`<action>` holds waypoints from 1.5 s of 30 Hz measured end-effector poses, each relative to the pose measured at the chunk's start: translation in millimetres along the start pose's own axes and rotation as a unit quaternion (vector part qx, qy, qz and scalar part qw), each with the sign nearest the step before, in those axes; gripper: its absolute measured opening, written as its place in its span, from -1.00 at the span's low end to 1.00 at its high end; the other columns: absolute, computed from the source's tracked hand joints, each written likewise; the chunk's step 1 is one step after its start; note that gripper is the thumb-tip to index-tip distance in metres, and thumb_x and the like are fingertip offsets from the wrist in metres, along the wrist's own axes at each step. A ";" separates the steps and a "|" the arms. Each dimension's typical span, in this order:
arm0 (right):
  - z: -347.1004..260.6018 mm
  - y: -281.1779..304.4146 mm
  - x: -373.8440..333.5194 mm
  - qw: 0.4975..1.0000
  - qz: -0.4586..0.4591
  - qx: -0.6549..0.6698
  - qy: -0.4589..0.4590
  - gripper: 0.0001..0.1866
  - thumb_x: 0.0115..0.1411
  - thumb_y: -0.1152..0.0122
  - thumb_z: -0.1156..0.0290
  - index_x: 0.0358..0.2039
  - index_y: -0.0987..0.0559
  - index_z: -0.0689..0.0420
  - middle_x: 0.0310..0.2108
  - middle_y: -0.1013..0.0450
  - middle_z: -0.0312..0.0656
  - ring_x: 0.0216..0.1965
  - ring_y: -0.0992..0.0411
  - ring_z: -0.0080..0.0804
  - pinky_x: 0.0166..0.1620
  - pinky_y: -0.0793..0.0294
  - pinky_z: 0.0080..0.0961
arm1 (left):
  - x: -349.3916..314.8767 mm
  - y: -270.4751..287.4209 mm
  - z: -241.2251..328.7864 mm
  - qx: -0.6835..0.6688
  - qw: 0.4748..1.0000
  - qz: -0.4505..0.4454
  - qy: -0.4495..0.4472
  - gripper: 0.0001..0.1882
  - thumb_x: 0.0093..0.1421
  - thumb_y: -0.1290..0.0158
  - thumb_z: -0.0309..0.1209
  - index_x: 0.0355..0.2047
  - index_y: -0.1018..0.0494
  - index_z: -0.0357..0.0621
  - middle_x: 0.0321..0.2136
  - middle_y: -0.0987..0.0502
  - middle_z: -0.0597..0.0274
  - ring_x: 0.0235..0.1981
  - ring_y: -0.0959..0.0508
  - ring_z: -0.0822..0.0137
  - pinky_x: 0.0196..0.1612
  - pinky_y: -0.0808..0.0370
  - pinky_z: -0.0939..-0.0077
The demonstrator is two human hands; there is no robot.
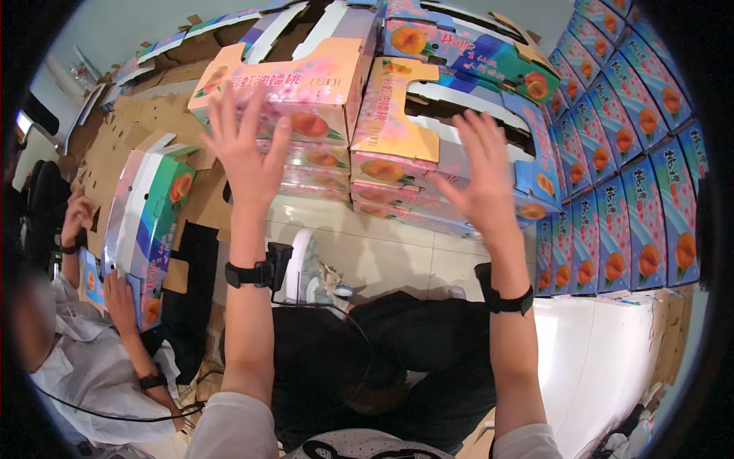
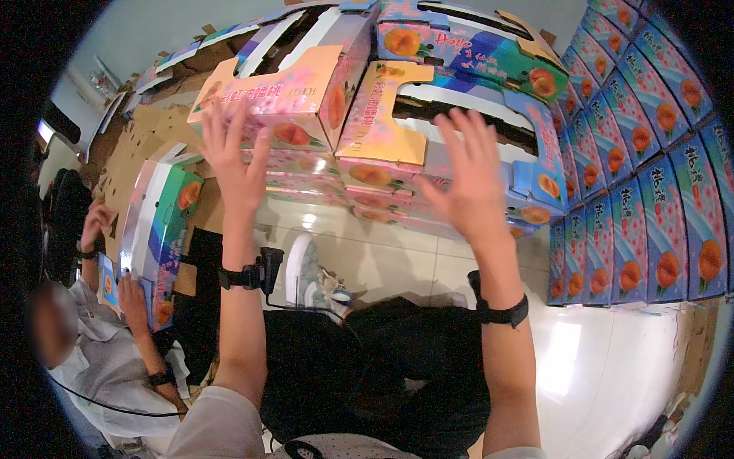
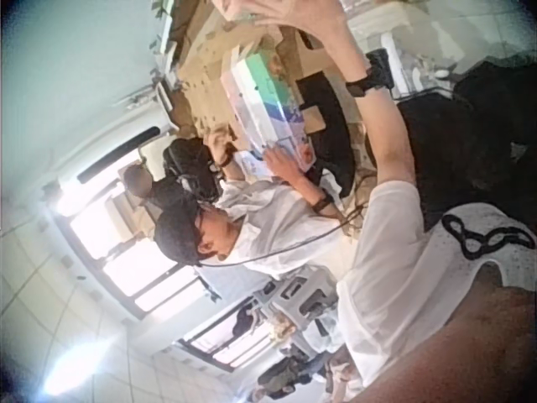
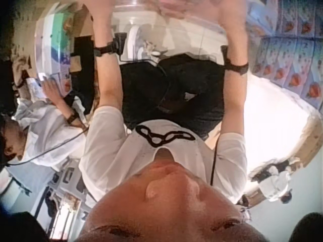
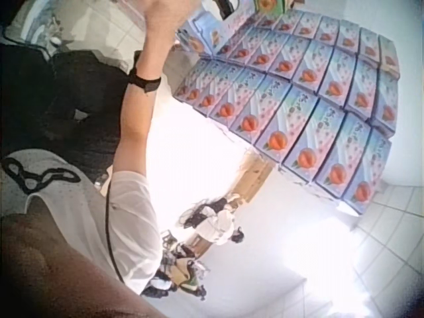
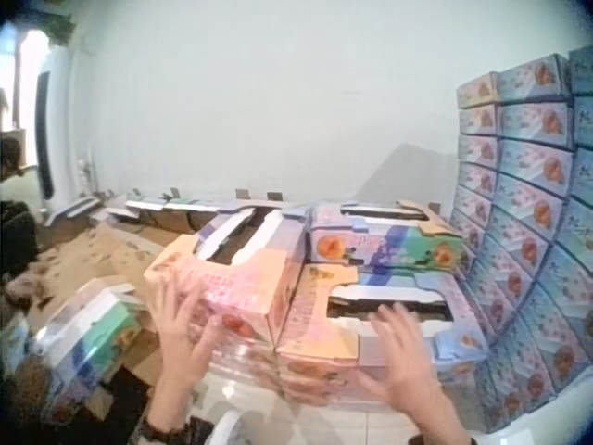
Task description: Assembling and stacking cardboard fruit boxes.
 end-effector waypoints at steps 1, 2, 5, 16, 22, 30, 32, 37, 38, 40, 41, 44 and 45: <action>5.4 3.5 -1.2 1.000 -0.001 0.000 0.000 -0.03 -0.08 -0.56 0.12 0.34 -0.35 0.09 0.35 -0.26 0.01 0.39 -0.17 0.08 0.43 -0.01 0.23 | 0.0 -0.3 2.1 0.000 1.000 -0.001 0.000 -0.39 0.26 -0.18 -0.12 0.32 -0.42 0.11 0.45 -0.14 -0.02 0.46 -0.03 -0.31 0.40 0.01 -0.29; 16.2 4.3 -2.8 0.998 -0.031 -0.055 -0.029 -0.01 -0.09 -0.57 0.09 0.36 -0.35 0.05 0.34 -0.28 0.00 0.40 -0.18 0.07 0.42 -0.01 0.26 | 1.5 -2.2 6.8 -0.040 0.999 0.001 -0.009 -0.43 0.26 -0.18 -0.14 0.28 -0.46 0.08 0.43 -0.20 0.01 0.45 -0.06 -0.31 0.41 -0.01 -0.25; 31.4 -11.3 -22.9 0.984 -0.103 -0.121 -0.075 0.01 -0.11 -0.59 0.05 0.38 -0.35 -0.05 0.34 -0.31 -0.02 0.39 -0.20 0.04 0.41 0.01 0.32 | 1.2 -2.4 8.9 -0.082 0.996 0.002 -0.019 -0.49 0.27 -0.17 -0.18 0.22 -0.50 0.05 0.36 -0.30 0.03 0.43 -0.09 -0.29 0.41 -0.04 -0.19; 22.3 -19.1 -25.0 0.975 -0.143 -0.148 -0.086 -0.10 0.00 -0.52 0.11 0.38 -0.35 -0.31 0.34 -0.32 -0.07 0.37 -0.23 0.05 0.37 0.04 0.45 | -0.5 -8.0 12.2 -0.059 0.998 0.028 -0.012 -0.61 0.29 -0.14 -0.27 0.11 -0.55 0.00 0.25 -0.40 0.03 0.38 -0.17 -0.21 0.42 -0.04 -0.14; 1.8 -31.1 -20.7 0.991 -0.111 -0.075 -0.027 -0.31 0.15 -0.39 0.24 0.32 -0.45 -0.31 0.34 -0.33 -0.14 0.36 -0.23 0.05 0.35 0.00 0.46 | -1.4 -10.0 18.6 -0.055 0.998 0.026 -0.017 -0.64 0.36 -0.09 -0.32 0.14 -0.52 -0.04 0.28 -0.37 0.05 0.41 -0.15 -0.16 0.43 -0.03 -0.07; 6.8 -23.7 -15.4 0.993 -0.116 -0.017 -0.028 -0.41 0.18 -0.36 0.18 0.25 -0.53 -0.18 0.35 -0.31 -0.09 0.35 -0.23 0.05 0.36 -0.02 0.41 | -0.2 -12.1 18.4 -0.056 0.998 0.036 -0.017 -0.64 0.36 -0.10 -0.31 0.14 -0.51 -0.04 0.28 -0.37 0.05 0.41 -0.15 -0.15 0.42 -0.04 -0.06; 20.9 -2.8 -9.9 0.998 -0.040 -0.008 -0.043 -0.41 0.21 -0.33 0.13 0.26 -0.52 -0.12 0.36 -0.30 -0.05 0.36 -0.22 0.09 0.36 -0.01 0.41 | -1.8 -11.7 14.4 -0.051 0.998 0.036 -0.020 -0.64 0.36 -0.10 -0.31 0.14 -0.51 -0.04 0.28 -0.37 0.05 0.41 -0.14 -0.15 0.43 -0.04 -0.06; 84.7 30.5 -23.8 0.969 0.040 -0.175 -0.169 -0.32 0.33 -0.12 -0.09 0.30 -0.45 0.11 0.37 -0.25 0.10 0.38 -0.16 0.21 0.37 0.09 0.47 | -1.8 -15.4 18.9 -0.060 0.997 0.042 -0.021 -0.64 0.35 -0.12 -0.30 0.14 -0.50 -0.03 0.29 -0.37 0.06 0.42 -0.13 -0.15 0.43 -0.02 -0.07; 102.3 6.7 -44.9 0.951 -0.018 -0.221 -0.217 -0.25 0.35 -0.02 -0.17 0.31 -0.42 0.18 0.38 -0.23 0.13 0.40 -0.13 0.22 0.36 0.14 0.50 | -1.5 -15.5 18.2 -0.063 0.997 0.046 -0.018 -0.63 0.31 -0.14 -0.31 0.12 -0.52 -0.03 0.27 -0.38 0.04 0.40 -0.14 -0.18 0.43 -0.02 -0.10; 109.0 -0.7 -52.4 0.932 -0.090 -0.231 -0.264 -0.10 0.37 0.17 -0.30 0.35 -0.33 0.30 0.42 -0.16 0.17 0.45 -0.05 0.22 0.36 0.24 0.56 | -0.7 -18.5 14.4 -0.071 0.996 0.046 -0.014 -0.62 0.27 -0.16 -0.32 0.10 -0.53 -0.03 0.26 -0.38 0.02 0.38 -0.15 -0.22 0.43 -0.02 -0.12; 105.1 -1.0 -49.3 0.932 -0.091 -0.230 -0.266 -0.10 0.37 0.17 -0.30 0.35 -0.33 0.30 0.42 -0.16 0.17 0.45 -0.05 0.22 0.36 0.24 0.56 | -0.6 -15.8 11.0 -0.066 0.997 0.046 -0.021 -0.62 0.28 -0.16 -0.32 0.10 -0.53 -0.04 0.26 -0.38 0.03 0.38 -0.15 -0.22 0.43 -0.02 -0.13; 106.6 -4.9 -47.6 0.925 -0.114 -0.228 -0.282 -0.10 0.37 0.15 -0.29 0.35 -0.33 0.30 0.42 -0.15 0.16 0.46 -0.03 0.23 0.36 0.24 0.55 | -3.0 -15.6 11.7 -0.060 0.997 0.043 -0.024 -0.61 0.28 -0.15 -0.32 0.11 -0.52 -0.04 0.27 -0.37 0.03 0.39 -0.15 -0.22 0.43 -0.02 -0.14; 108.4 -4.2 -50.3 0.928 -0.106 -0.226 -0.275 -0.12 0.38 0.17 -0.28 0.36 -0.32 0.29 0.42 -0.16 0.17 0.46 -0.03 0.23 0.35 0.24 0.57 | -3.7 -17.6 12.4 -0.060 0.997 0.043 -0.018 -0.61 0.28 -0.15 -0.32 0.11 -0.52 -0.05 0.27 -0.37 0.03 0.39 -0.14 -0.22 0.43 -0.01 -0.15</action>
Point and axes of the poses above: each hand's wrist, its own x-axis towards the middle knuckle, its own y-axis out of the back of the hand, z = x × y, the point moved 6 cm from there along x, towards the middle knuckle
